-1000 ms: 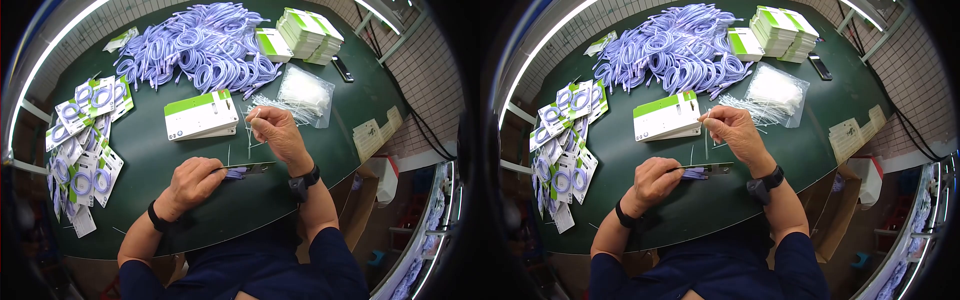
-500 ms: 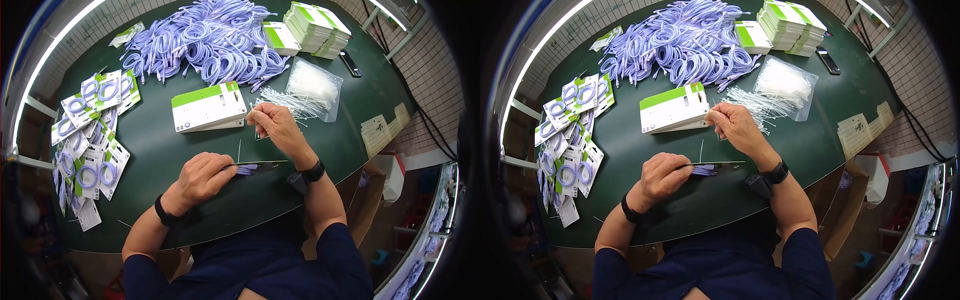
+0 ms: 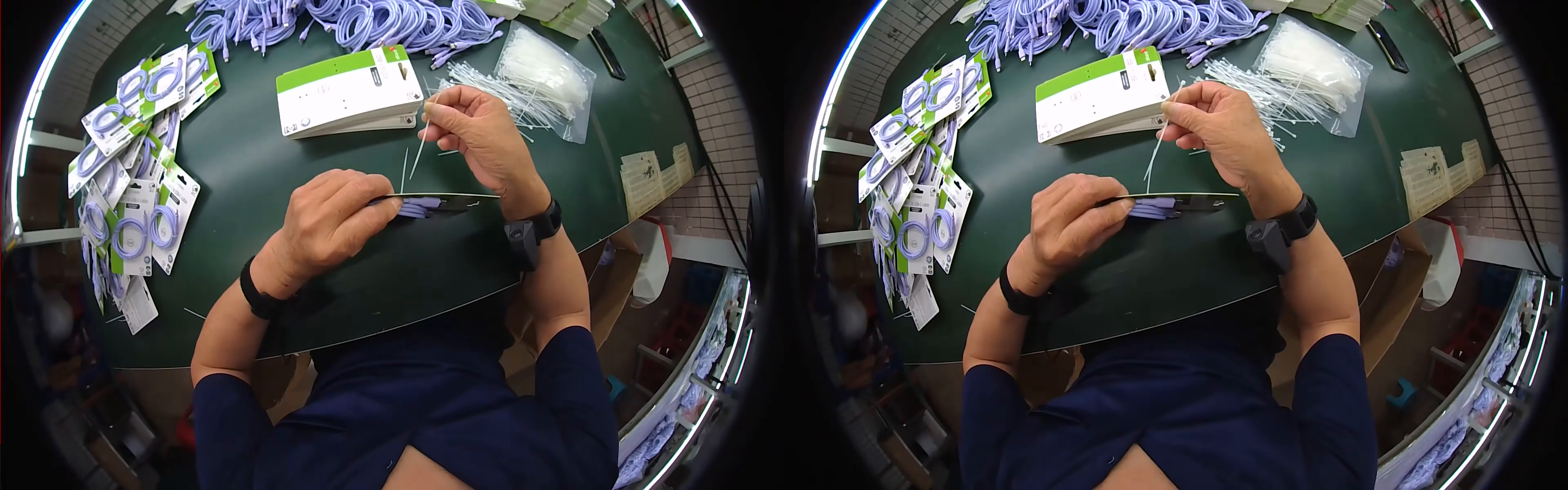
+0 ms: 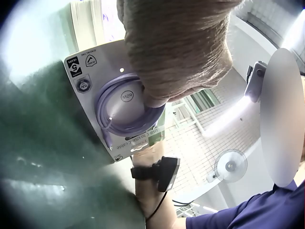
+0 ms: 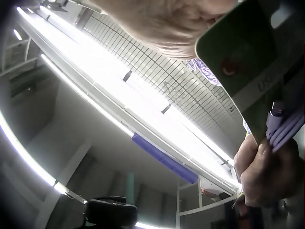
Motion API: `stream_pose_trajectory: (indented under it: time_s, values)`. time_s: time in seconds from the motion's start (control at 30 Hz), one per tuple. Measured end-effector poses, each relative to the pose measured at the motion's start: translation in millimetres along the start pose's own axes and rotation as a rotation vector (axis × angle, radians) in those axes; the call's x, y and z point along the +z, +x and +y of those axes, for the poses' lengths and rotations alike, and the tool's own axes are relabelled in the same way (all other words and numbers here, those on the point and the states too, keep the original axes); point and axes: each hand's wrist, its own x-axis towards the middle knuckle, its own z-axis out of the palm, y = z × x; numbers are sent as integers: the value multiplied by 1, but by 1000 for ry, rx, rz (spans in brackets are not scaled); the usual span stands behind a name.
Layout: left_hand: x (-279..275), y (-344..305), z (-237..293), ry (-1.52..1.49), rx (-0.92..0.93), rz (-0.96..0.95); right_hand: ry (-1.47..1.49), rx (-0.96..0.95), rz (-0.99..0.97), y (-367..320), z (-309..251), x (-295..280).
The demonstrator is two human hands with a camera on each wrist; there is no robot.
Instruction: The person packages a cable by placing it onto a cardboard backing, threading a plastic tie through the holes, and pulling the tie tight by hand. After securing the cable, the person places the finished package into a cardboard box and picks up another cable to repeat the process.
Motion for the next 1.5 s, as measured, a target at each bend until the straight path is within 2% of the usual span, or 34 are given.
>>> stream_pose_trajectory:
  time_s: [0.17,0.73,0.87,0.97,1.13,1.27,1.37,1.5]
  values:
    - [0,4,0,8,-12,-3,-39,26,-82,2,10,2]
    - [2,7,-1,7,-53,-3,-139,49,-123,-4,6,10]
    - [-1,9,0,35,-48,-13,-103,70,-268,-6,1,13]
    - [-2,10,0,53,-37,-20,-98,45,-534,-4,1,8]
    - [-4,13,-1,52,-26,-53,-130,37,-543,-8,-5,8]
    - [-3,15,1,36,-13,-66,-82,130,-502,-5,-8,10]
    - [-5,15,0,25,5,-73,-210,89,-581,-3,-5,9]
    - [-5,13,1,7,11,-91,-207,83,-607,-2,-2,7]
